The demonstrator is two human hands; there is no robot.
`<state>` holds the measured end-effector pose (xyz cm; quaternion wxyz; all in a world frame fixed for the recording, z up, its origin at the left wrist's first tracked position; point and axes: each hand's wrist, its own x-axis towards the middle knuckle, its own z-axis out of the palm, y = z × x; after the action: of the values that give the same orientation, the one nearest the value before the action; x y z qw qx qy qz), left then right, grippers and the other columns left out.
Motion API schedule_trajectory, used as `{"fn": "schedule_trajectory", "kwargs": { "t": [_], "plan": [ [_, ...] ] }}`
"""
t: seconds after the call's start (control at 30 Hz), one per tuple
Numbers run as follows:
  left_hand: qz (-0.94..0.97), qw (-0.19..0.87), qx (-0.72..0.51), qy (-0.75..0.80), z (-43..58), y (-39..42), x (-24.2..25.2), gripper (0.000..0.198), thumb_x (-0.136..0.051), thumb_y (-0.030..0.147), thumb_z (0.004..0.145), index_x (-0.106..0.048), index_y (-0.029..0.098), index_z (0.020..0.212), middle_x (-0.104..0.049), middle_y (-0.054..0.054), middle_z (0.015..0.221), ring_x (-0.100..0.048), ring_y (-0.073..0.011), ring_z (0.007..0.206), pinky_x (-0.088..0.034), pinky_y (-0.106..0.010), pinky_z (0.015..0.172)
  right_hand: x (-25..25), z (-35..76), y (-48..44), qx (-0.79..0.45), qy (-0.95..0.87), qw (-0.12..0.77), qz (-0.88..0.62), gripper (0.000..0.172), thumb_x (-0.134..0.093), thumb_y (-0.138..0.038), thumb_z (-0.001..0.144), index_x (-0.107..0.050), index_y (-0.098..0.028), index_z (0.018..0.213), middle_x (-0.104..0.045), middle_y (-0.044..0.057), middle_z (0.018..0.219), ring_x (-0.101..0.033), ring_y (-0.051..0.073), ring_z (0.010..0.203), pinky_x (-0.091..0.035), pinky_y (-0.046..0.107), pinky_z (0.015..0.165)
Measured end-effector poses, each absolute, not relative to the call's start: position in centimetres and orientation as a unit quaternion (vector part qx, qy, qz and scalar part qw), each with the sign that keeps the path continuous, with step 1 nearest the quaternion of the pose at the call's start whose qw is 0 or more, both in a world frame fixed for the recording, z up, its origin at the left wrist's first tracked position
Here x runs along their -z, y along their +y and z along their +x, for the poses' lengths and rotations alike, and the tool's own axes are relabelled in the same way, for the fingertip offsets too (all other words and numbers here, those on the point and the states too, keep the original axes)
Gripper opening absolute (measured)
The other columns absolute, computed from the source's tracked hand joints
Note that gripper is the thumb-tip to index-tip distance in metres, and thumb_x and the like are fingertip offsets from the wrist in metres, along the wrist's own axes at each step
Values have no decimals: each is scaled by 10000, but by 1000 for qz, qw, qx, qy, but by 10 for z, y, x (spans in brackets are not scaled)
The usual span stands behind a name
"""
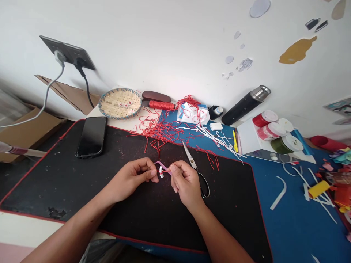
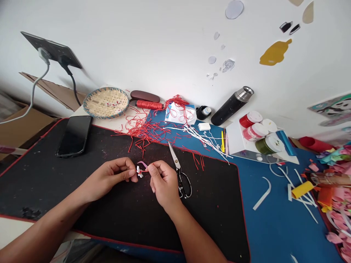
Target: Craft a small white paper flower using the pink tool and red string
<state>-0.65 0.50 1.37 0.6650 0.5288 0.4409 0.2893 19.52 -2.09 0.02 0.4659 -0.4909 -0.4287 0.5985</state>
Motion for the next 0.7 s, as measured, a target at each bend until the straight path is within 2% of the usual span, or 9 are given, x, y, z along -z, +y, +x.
{"fn": "schedule_trajectory", "kwargs": {
  "t": [0.17, 0.53, 0.7],
  "plan": [
    [570, 616, -291, 459, -4, 3, -10, 254, -634, 402, 977, -646, 196, 829, -654, 8, 695, -601, -161, 662, -485, -273, 660, 1, 196, -19, -642, -386, 471, -465, 418, -698, -586, 923, -639, -189, 807, -347, -121, 421, -299, 61, 335, -188, 207, 375],
    [612, 553, -270, 498, -3, 1, -4, 250, -602, 375, 982, -637, 210, 797, -639, 15, 672, -585, -161, 638, -461, -269, 651, 16, 201, -20, -666, -343, 479, -457, 397, -697, -559, 933, -616, -193, 800, -363, -119, 418, -240, 56, 327, -157, 204, 357],
    [579, 588, -285, 487, -5, 2, -1, 272, -624, 416, 981, -674, 197, 829, -655, 5, 677, -585, -159, 634, -471, -270, 636, 14, 204, -18, -666, -350, 473, -459, 388, -701, -554, 933, -647, -187, 819, -360, -119, 413, -249, 53, 327, -153, 202, 362]
  ]
}}
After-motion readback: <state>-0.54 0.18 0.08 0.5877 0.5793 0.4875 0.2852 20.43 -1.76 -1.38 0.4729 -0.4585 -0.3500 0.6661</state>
